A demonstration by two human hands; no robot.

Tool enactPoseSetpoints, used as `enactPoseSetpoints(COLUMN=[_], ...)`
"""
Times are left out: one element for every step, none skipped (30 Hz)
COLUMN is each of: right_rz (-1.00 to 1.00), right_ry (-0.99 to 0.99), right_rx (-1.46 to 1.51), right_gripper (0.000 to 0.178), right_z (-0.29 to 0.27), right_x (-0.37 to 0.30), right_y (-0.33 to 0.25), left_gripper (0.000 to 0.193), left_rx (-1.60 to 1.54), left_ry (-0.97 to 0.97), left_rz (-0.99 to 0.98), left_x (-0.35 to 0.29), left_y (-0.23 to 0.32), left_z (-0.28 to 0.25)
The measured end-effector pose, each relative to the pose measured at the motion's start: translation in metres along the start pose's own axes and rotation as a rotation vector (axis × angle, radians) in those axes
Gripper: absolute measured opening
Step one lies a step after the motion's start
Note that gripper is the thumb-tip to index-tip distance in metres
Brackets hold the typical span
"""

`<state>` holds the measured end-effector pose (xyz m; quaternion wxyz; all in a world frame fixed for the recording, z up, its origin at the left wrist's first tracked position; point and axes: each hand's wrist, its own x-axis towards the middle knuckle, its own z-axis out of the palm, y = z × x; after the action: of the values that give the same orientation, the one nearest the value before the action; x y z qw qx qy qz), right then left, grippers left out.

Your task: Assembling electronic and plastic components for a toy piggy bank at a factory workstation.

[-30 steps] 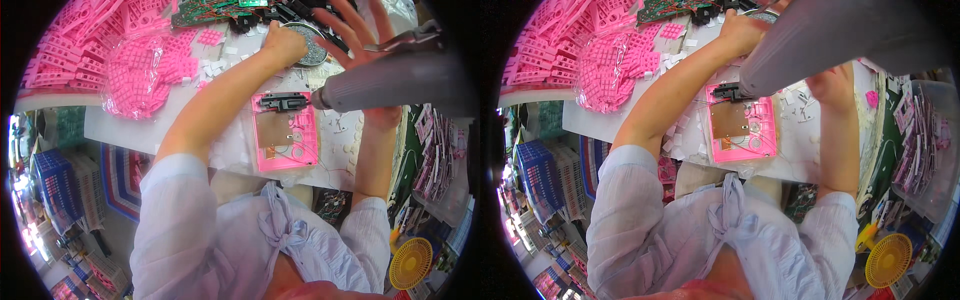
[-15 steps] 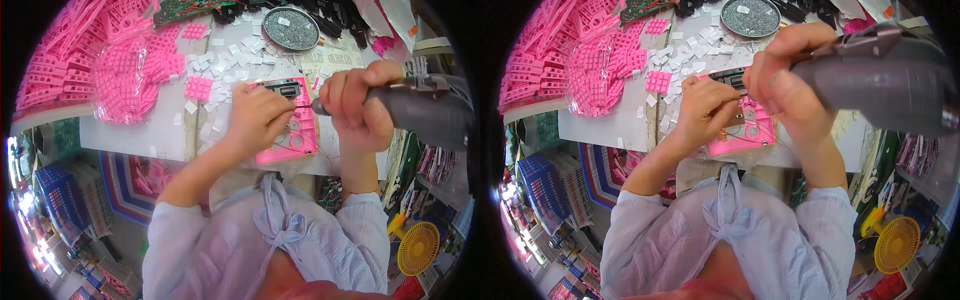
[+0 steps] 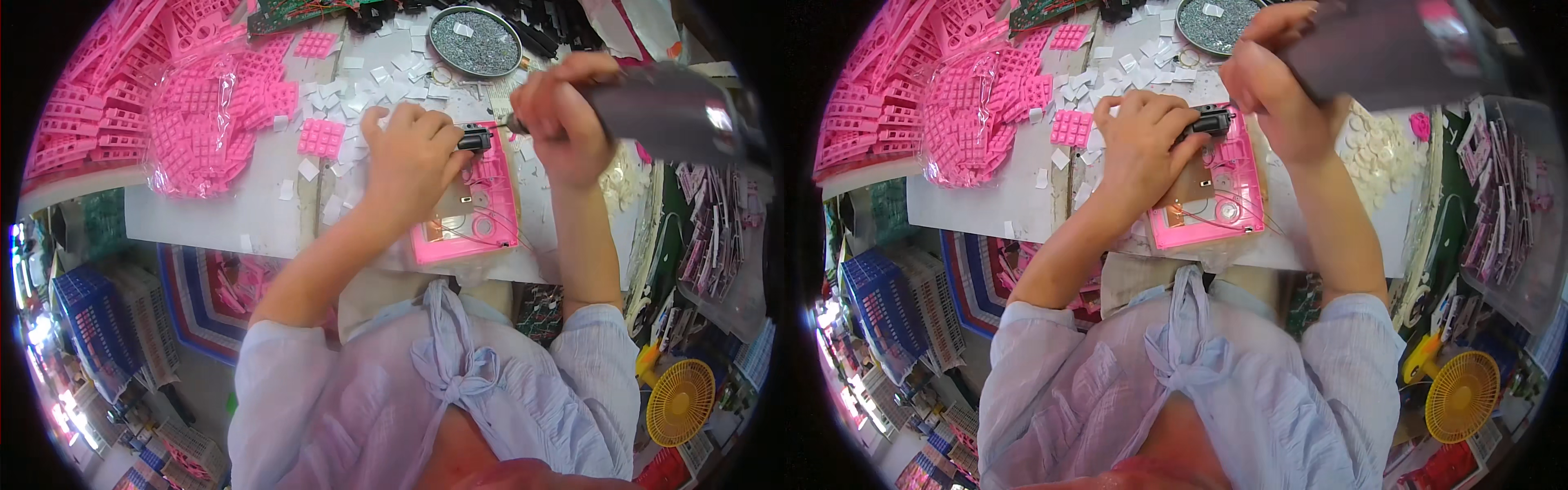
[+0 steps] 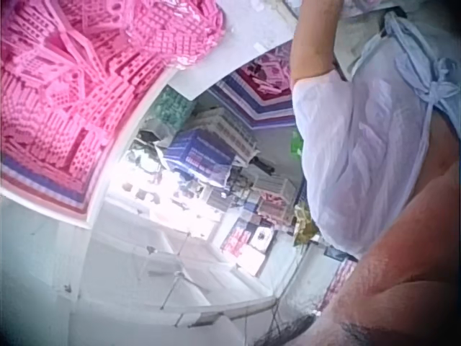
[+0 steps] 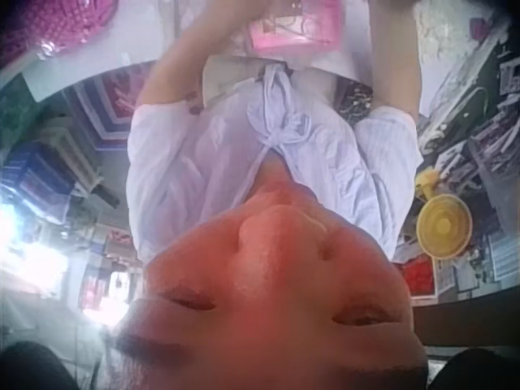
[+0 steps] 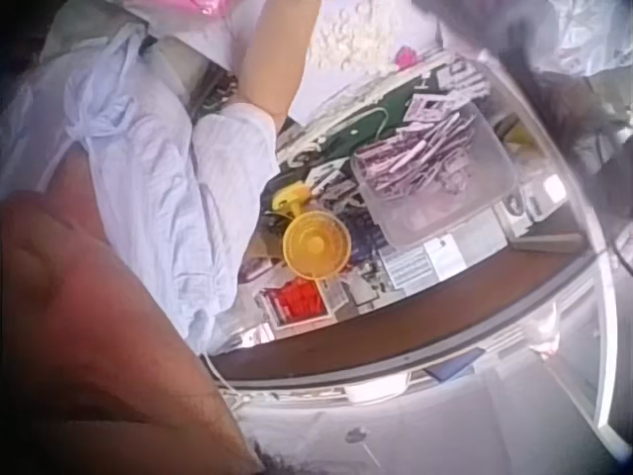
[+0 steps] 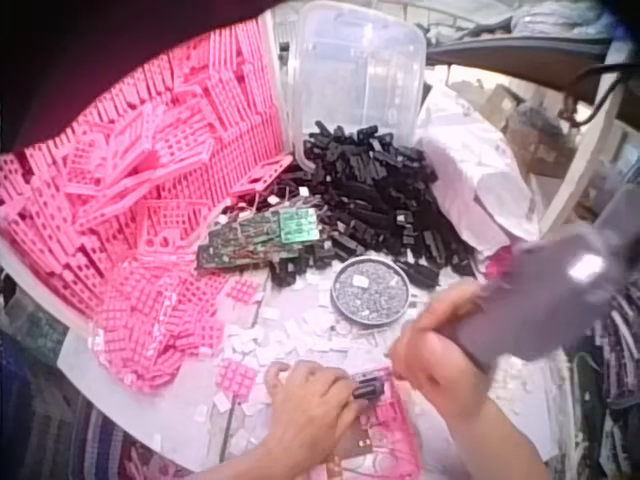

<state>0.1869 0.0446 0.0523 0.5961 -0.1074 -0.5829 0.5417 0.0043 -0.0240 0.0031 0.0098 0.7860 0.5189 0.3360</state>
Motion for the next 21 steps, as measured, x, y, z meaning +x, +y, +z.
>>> enactPoseSetpoints(right_rz=[0.016,0.031,0.054,0.082,0.110,0.136,0.162,0.188,0.161,0.128,0.096,0.043,-0.013,0.045,0.102,0.271,0.521,0.503,0.487,0.472,0.428], right_ry=[0.019,0.039,0.046,0.050,0.055,0.052,0.049,0.048,0.040,0.033,0.028,-0.008,-0.046,-0.055,-0.067,-0.051,-0.108,-0.253,-0.242,-0.230,-0.155], right_rx=[-0.013,-0.026,-0.016,-0.001,0.014,0.004,-0.008,-0.020,-0.113,-0.213,-0.315,-0.349,-0.393,-0.402,-0.410,-0.373,-0.174,-0.190,-0.060,0.071,0.045], right_gripper=[0.013,0.010,0.009,0.009,0.009,0.009,0.009,0.009,0.009,0.009,0.010,0.011,0.012,0.013,0.015,0.017,0.024,0.033,0.039,0.045,0.047], right_z=[-0.002,-0.002,-0.001,0.000,0.001,0.001,0.002,0.002,0.005,0.009,0.012,0.012,0.008,0.007,0.008,0.012,0.009,0.002,-0.009,-0.024,-0.051], right_x=[0.001,0.001,0.001,0.000,-0.002,-0.004,-0.006,-0.008,-0.010,-0.009,-0.009,-0.007,-0.002,-0.001,0.002,0.005,0.014,0.023,0.026,0.028,0.027], right_y=[0.009,0.016,0.020,0.025,0.029,0.031,0.033,0.033,0.034,0.033,0.033,0.036,0.039,0.037,0.034,0.029,0.022,0.014,0.018,0.024,0.019], left_gripper=[0.023,0.024,0.025,0.026,0.026,0.026,0.026,0.025,0.026,0.026,0.026,0.027,0.029,0.030,0.035,0.038,0.040,0.043,0.041,0.040,0.039], left_rx=[0.014,0.028,0.027,0.030,0.032,0.025,0.015,0.005,-0.005,-0.021,-0.037,-0.080,-0.128,-0.178,-0.240,-0.303,-0.365,-0.423,-0.265,-0.282,-0.298], left_ry=[-0.039,-0.078,-0.080,-0.083,-0.086,-0.085,-0.084,-0.083,-0.075,-0.063,-0.051,-0.055,-0.054,-0.054,-0.100,-0.204,-0.311,-0.419,-0.452,-0.336,-0.220], left_rz=[0.003,0.006,0.010,0.007,0.005,0.002,0.000,-0.001,0.005,0.019,0.034,0.034,0.039,0.046,0.066,0.004,-0.049,-0.104,-0.056,-0.035,-0.017], left_x=[-0.002,-0.002,-0.001,-0.002,-0.002,-0.002,-0.002,-0.002,-0.003,-0.001,0.001,0.003,0.006,0.010,0.016,0.016,0.017,0.017,0.016,0.012,0.006], left_y=[-0.002,-0.003,-0.004,-0.005,-0.005,-0.005,-0.005,-0.005,-0.005,-0.005,-0.005,-0.007,-0.009,-0.012,-0.014,-0.016,-0.017,-0.018,-0.021,-0.022,-0.023], left_z=[0.003,0.005,0.006,0.005,0.005,0.005,0.005,0.005,0.006,0.008,0.010,0.011,0.013,0.013,0.012,0.010,0.007,0.003,0.000,-0.011,-0.029])
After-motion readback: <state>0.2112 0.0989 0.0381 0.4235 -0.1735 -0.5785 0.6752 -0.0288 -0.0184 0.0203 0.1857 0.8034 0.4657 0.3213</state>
